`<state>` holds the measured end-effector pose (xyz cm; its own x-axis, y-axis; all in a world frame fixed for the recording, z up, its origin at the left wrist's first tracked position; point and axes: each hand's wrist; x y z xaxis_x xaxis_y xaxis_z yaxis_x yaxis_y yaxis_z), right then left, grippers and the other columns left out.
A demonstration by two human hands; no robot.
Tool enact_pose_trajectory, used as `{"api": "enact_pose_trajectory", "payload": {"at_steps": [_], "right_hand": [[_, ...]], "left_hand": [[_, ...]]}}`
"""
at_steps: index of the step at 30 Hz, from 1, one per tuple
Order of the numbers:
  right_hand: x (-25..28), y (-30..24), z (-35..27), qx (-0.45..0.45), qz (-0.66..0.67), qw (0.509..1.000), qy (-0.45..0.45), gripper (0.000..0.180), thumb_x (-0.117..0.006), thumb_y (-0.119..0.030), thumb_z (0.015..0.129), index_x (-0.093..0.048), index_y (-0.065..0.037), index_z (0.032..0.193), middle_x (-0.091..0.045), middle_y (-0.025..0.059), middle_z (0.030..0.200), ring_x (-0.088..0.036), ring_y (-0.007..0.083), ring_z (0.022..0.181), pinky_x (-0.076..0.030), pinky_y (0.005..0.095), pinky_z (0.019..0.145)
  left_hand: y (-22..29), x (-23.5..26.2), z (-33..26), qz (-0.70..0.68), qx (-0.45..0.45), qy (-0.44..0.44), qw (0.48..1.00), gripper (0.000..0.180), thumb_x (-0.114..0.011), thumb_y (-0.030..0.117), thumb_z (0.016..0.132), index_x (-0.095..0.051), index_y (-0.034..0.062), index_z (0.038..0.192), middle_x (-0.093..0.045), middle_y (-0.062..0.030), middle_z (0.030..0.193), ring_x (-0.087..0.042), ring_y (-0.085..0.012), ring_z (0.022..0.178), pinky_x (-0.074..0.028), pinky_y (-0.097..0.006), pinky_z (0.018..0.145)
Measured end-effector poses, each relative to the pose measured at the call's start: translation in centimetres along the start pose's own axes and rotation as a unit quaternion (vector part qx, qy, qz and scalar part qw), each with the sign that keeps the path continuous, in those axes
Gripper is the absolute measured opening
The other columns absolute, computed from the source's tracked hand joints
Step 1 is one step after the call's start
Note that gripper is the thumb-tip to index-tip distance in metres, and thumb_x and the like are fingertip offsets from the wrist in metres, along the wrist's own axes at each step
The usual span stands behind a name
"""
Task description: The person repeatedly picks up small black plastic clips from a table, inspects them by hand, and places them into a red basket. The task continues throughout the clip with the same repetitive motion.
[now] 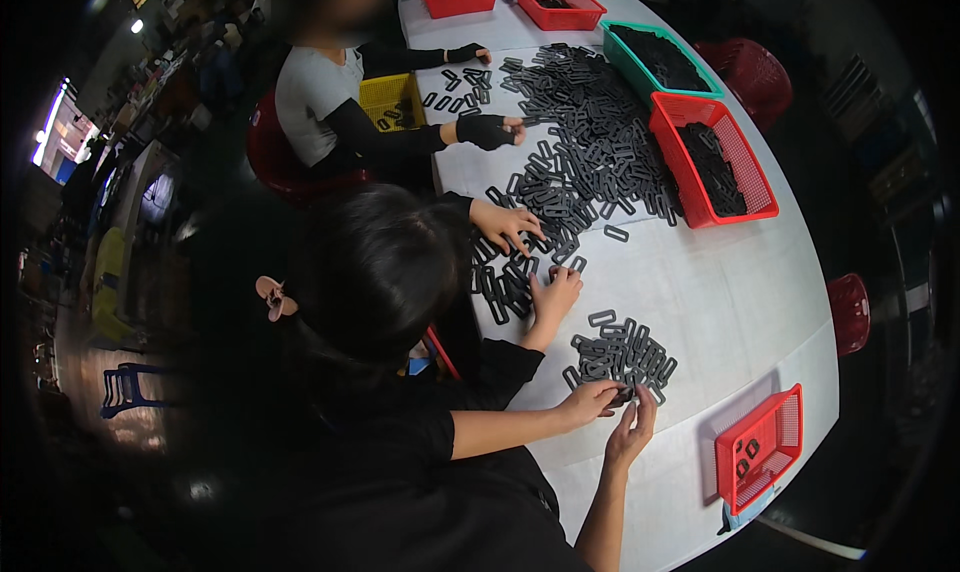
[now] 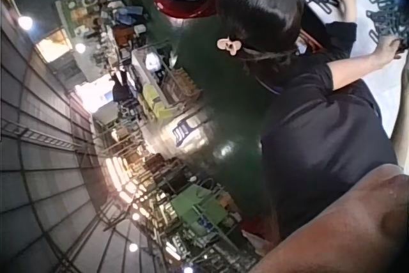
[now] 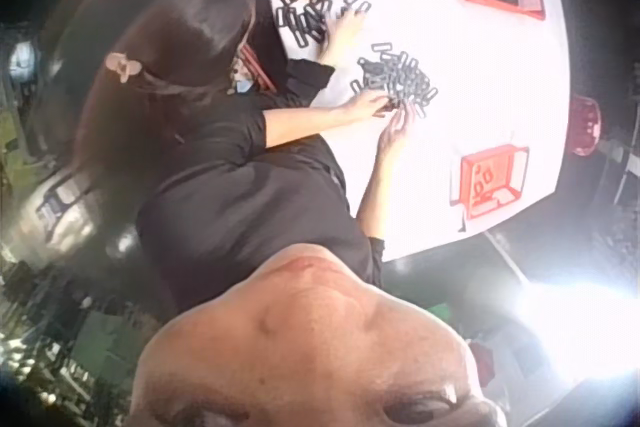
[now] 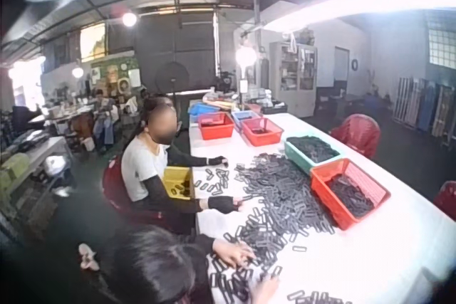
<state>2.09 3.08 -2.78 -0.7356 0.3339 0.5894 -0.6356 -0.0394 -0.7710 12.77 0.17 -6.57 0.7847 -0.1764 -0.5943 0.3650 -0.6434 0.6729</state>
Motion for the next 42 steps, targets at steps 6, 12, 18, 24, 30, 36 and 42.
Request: {"api": "enact_pose_trajectory", "payload": {"at_steps": [6, 12, 18, 24, 30, 36, 42], "right_hand": [[-2.2, 2.0, 3.6, -0.165, 0.157, 0.972, 0.064, 0.038, -0.036, -0.026, 0.096, -0.052, 0.003, 0.113, -0.054, 0.0143, 0.109, -0.052, 0.0218, 0.099, -0.039, 0.032, 0.09], [-3.9, 2.7, 4.4, -0.26, 0.203, 0.943, 0.046, 0.053, -0.036, -0.043, 0.093, -0.055, 0.004, 0.111, -0.056, 0.0152, 0.106, -0.054, 0.0223, 0.091, -0.045, 0.0319, 0.078], [-3.6, 5.0, 4.2, -0.331, 0.164, 0.929, 0.008, 0.07, -0.03, -0.055, 0.091, -0.054, 0.008, 0.111, -0.056, 0.0204, 0.109, -0.055, 0.0264, 0.094, -0.044, 0.0344, 0.082], [-1.5, 3.9, 5.9, -0.25, 0.174, 0.949, 0.08, 0.066, -0.028, -0.051, 0.093, -0.054, 0.007, 0.112, -0.056, 0.0185, 0.111, -0.052, 0.0255, 0.104, -0.038, 0.0348, 0.092], [-2.6, 2.6, 5.8, -0.199, 0.184, 0.962, 0.045, 0.06, -0.027, -0.045, 0.095, -0.053, 0.005, 0.113, -0.054, 0.0172, 0.114, -0.047, 0.0246, 0.11, -0.029, 0.0349, 0.099], [-2.8, 6.0, 5.6, -0.225, 0.126, 0.959, 0.113, 0.055, -0.026, -0.042, 0.096, -0.057, 0.001, 0.109, -0.056, 0.0163, 0.11, -0.05, 0.025, 0.105, -0.033, 0.0338, 0.094], [-1.1, 4.6, 6.9, -0.133, 0.068, 0.979, 0.139, 0.05, -0.027, -0.037, 0.097, -0.059, 0.001, 0.102, -0.057, 0.0133, 0.102, -0.051, 0.0237, 0.097, -0.036, 0.0335, 0.089]], "left_hand": [[-0.6, -3.3, -1.1, 0.1, -0.134, -0.008, 0.986, 0.033, -0.034, 0.014, 0.096, -0.047, -0.0009, 0.121, -0.056, -0.0087, 0.11, -0.052, -0.0137, 0.101, -0.042, -0.026, 0.087], [0.2, -2.1, -1.5, 0.293, -0.188, 0.064, 0.935, 0.031, -0.036, 0.012, 0.092, -0.047, -0.0009, 0.118, -0.061, -0.019, 0.096, -0.06, -0.0232, 0.089, -0.045, -0.032, 0.077], [0.1, -2.1, -3.8, 0.318, -0.12, 0.061, 0.939, 0.03, -0.036, 0.011, 0.093, -0.046, -0.002, 0.118, -0.061, -0.019, 0.098, -0.062, -0.024, 0.09, -0.049, -0.032, 0.073], [0.1, -1.8, -0.5, 0.295, -0.097, 0.076, 0.948, 0.029, -0.038, 0.008, 0.093, -0.049, 0.0002, 0.117, -0.061, -0.0164, 0.104, -0.061, -0.0179, 0.093, -0.049, -0.029, 0.074], [0.9, -3.4, -0.2, 0.337, -0.14, 0.04, 0.93, 0.032, -0.04, 0.011, 0.088, -0.05, 0.0017, 0.117, -0.061, -0.0217, 0.093, -0.061, -0.0322, 0.087, -0.045, -0.038, 0.076], [-0.3, -3.4, -0.8, 0.347, -0.095, 0.023, 0.933, 0.031, -0.039, 0.009, 0.089, -0.049, 0.0011, 0.118, -0.062, -0.0207, 0.084, -0.062, -0.027, 0.077, -0.046, -0.037, 0.068], [-0.7, -3.3, -0.6, 0.311, -0.188, 0.076, 0.928, 0.029, -0.039, 0.006, 0.09, -0.05, 0.0, 0.116, -0.061, -0.0178, 0.085, -0.06, -0.0202, 0.072, -0.047, -0.032, 0.066]]}}
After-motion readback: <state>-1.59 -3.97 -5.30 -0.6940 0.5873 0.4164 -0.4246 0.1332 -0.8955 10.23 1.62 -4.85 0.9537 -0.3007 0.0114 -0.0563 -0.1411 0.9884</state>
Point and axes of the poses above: each hand's wrist, its own z-axis towards the middle knuckle, its own x-axis out of the back of the hand, y = z × x
